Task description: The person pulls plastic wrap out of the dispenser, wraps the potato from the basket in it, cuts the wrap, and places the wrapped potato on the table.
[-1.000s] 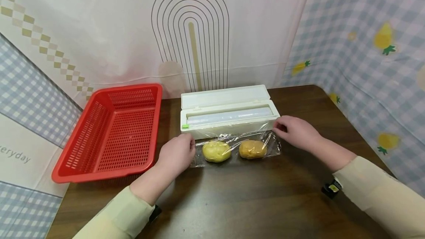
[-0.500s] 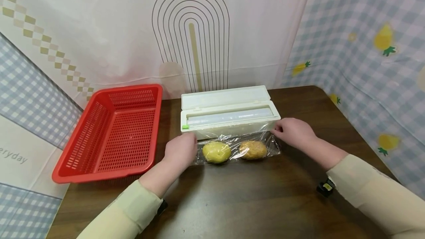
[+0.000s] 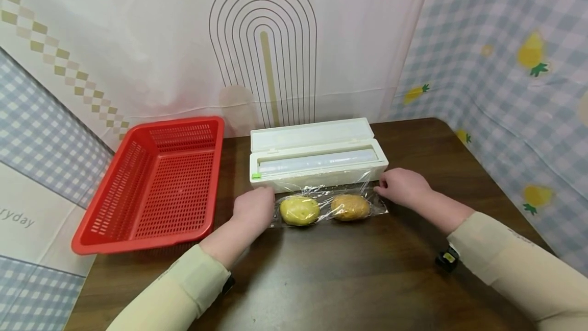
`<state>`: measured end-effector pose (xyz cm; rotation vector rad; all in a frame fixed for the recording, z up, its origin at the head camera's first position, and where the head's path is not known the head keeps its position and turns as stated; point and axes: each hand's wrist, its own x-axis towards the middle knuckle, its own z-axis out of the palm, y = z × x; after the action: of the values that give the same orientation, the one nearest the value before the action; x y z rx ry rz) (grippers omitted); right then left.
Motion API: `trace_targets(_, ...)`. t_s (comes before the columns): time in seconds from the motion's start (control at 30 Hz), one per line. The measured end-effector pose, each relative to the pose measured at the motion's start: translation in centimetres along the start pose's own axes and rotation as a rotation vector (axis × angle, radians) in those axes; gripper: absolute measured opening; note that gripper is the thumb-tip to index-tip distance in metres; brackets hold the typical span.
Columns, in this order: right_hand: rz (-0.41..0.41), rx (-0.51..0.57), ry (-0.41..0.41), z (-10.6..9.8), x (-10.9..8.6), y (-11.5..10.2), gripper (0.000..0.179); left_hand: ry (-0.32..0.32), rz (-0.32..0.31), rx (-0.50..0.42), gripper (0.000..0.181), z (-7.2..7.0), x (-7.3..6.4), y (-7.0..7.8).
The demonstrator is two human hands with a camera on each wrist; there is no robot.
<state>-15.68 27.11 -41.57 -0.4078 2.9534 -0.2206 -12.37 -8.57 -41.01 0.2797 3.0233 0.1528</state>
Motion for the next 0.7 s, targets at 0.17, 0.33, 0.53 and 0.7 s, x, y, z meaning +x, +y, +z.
trace_targets(0.17, 0.016, 0.011, -0.036, 0.2, -0.1, 0.1, 0.035, -0.059, -0.014, 0.001, 0.019, -0.1, 0.0, -0.3)
trace_targets(0.33, 0.046, 0.031, -0.046, 0.0, -0.2, 0.7, 0.029, -0.076, -0.041, 0.013, 0.019, -1.2, -0.6, -0.7)
trace_targets(0.53, 0.017, 0.036, 0.052, -0.7, -0.6, 0.9, 0.019, 0.010, -0.003, -0.033, 0.014, -2.7, -1.9, -0.5)
trace_targets(0.7, -0.125, 0.047, 0.211, -1.3, -1.4, -0.5, 0.010, 0.099, 0.189, -0.078, 0.020, -3.1, -3.0, 0.6)
